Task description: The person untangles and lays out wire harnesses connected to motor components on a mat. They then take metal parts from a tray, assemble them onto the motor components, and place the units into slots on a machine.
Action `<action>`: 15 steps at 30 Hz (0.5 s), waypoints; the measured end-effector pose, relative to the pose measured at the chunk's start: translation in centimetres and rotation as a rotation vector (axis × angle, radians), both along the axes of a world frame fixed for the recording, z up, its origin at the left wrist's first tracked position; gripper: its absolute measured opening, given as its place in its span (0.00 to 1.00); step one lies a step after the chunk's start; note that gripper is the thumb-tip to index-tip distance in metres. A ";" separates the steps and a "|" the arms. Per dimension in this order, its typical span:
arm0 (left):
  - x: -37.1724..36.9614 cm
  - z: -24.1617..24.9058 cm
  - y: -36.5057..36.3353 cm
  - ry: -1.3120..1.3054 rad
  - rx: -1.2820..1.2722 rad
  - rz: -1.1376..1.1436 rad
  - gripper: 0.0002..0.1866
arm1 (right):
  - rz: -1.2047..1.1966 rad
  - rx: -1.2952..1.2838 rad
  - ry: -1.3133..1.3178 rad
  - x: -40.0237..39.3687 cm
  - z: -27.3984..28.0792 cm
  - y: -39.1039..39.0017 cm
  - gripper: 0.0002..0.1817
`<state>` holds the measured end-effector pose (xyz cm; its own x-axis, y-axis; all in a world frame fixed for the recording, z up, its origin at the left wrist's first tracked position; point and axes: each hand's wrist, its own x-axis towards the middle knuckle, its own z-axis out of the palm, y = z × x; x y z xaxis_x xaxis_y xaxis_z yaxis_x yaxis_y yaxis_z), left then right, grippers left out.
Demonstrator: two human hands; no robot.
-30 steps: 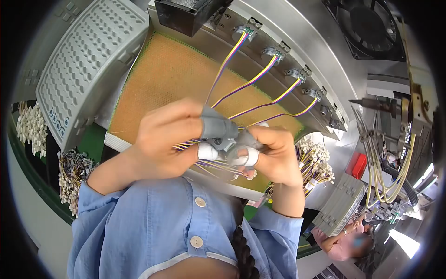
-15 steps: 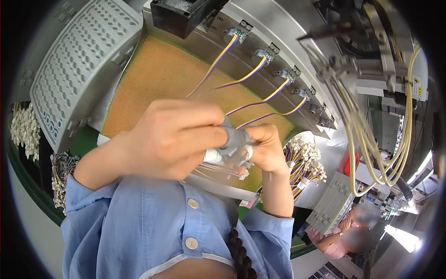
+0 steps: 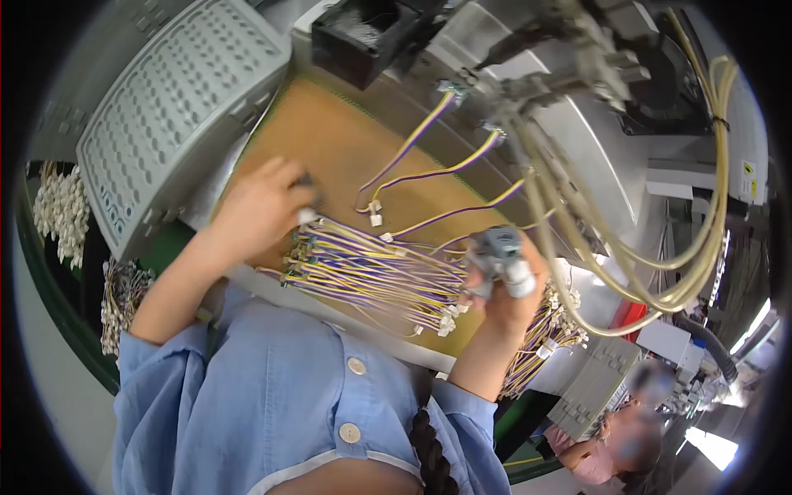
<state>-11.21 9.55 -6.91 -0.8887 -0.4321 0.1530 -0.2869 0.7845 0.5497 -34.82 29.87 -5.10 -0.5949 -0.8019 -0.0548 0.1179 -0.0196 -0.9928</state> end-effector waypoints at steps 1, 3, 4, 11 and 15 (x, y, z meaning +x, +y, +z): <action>0.0 -0.6 0.6 0.011 -0.087 -0.017 0.11 | 0.016 0.069 0.392 -0.8 -1.7 0.6 0.24; -0.6 -1.0 1.0 0.065 -0.173 -0.086 0.12 | -0.050 -0.008 -0.067 1.3 1.5 -0.4 0.24; -0.7 -0.8 1.3 0.054 -0.164 -0.056 0.14 | -0.242 -0.119 -0.115 1.6 2.0 -0.3 0.24; -2.1 1.3 1.3 0.069 0.158 0.141 0.14 | -0.597 -0.176 -0.392 -1.9 1.2 0.0 0.21; -1.5 2.3 2.2 0.224 0.436 0.236 0.10 | -0.282 -0.288 -0.423 -4.3 -0.7 -0.1 0.20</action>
<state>-12.73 11.79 -4.65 -0.7262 -0.6816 0.0895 -0.2656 0.3982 0.8780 -39.13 29.79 -5.80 -0.7613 -0.6338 -0.1368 0.4536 -0.3699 -0.8108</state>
